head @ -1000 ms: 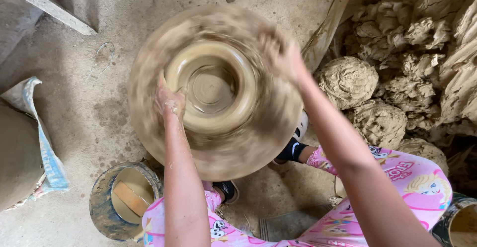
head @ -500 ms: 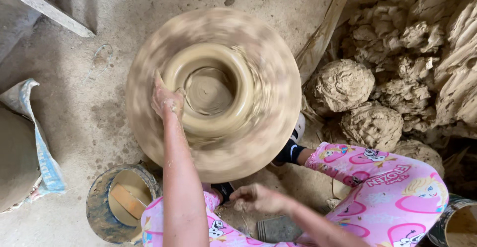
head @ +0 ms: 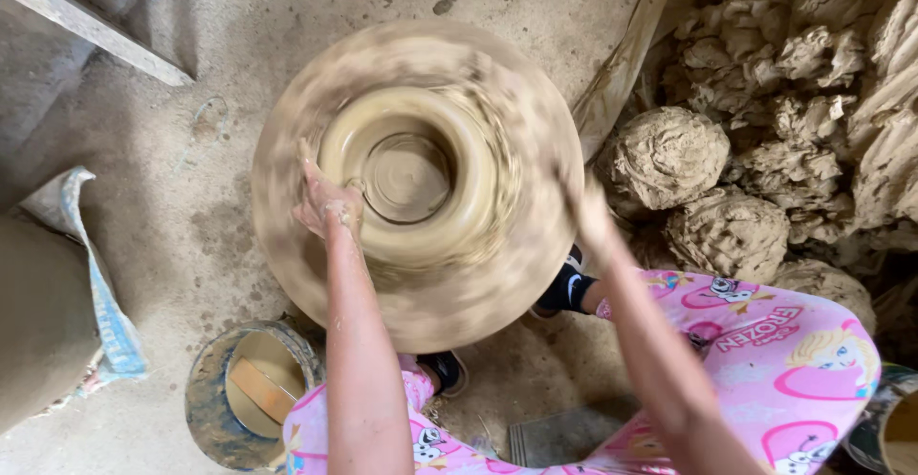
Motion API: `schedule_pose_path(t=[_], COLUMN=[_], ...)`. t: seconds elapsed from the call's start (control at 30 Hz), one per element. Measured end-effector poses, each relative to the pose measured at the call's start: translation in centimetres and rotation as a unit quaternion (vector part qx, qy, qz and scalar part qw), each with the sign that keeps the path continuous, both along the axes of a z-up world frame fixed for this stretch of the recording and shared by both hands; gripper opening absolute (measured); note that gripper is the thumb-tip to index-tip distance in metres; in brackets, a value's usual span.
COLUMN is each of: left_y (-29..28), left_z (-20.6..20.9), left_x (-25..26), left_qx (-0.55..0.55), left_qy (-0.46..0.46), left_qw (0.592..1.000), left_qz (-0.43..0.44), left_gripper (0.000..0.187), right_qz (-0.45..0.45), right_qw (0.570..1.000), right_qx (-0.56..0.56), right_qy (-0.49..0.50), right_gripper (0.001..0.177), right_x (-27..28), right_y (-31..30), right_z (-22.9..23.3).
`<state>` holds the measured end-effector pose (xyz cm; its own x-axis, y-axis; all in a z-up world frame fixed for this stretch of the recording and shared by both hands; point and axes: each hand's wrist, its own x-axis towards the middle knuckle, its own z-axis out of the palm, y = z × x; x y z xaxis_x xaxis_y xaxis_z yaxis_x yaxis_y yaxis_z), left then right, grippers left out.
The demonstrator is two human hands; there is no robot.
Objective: The person centers a large mass of clay on a spinning pottery wheel by hand, opens the center to form a deep cavity, and uses a sponge to smooth the interior walls of the resulting vessel.
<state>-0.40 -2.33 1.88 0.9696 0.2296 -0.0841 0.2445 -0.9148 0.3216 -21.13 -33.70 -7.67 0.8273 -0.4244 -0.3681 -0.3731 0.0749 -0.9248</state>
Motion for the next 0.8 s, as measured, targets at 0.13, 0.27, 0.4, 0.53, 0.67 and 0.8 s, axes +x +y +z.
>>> schedule_pose_path(t=[0.13, 0.27, 0.4, 0.53, 0.67, 0.8], left_y=[-0.7, -1.3, -2.4, -2.4, -1.6, -1.3], left_z=[1.3, 3.2, 4.8, 4.9, 3.3, 2.2], left_x=[-0.9, -1.3, -1.6, -1.8, -1.6, -1.9], left_qx=[-0.003, -0.001, 0.007, -0.002, 0.028, 0.02], left_qy=[0.035, 0.046, 0.101, 0.09, 0.093, -0.01], left_qw=[0.999, 0.998, 0.993, 0.995, 0.993, 1.0], left_qz=[0.018, 0.03, 0.053, 0.051, 0.061, 0.015], left_gripper=[0.114, 0.117, 0.118, 0.119, 0.12, 0.121], right_qz=[0.019, 0.524, 0.303, 0.086, 0.004, -0.046], right_qw=[0.991, 0.822, 0.934, 0.983, 0.988, 0.996], right_qx=[0.083, 0.224, -0.088, -0.154, -0.081, -0.036], right_qy=[0.102, 0.015, -0.166, -0.058, 0.133, -0.062], right_gripper=[0.068, 0.075, 0.081, 0.087, 0.099, 0.059], right_x=[-12.5, -10.9, 5.9, 16.5, 7.1, -11.5], right_y=[17.6, 14.5, 2.1, -6.2, -4.9, 13.6], right_z=[1.8, 8.4, 10.6, 9.5, 0.9, -2.7])
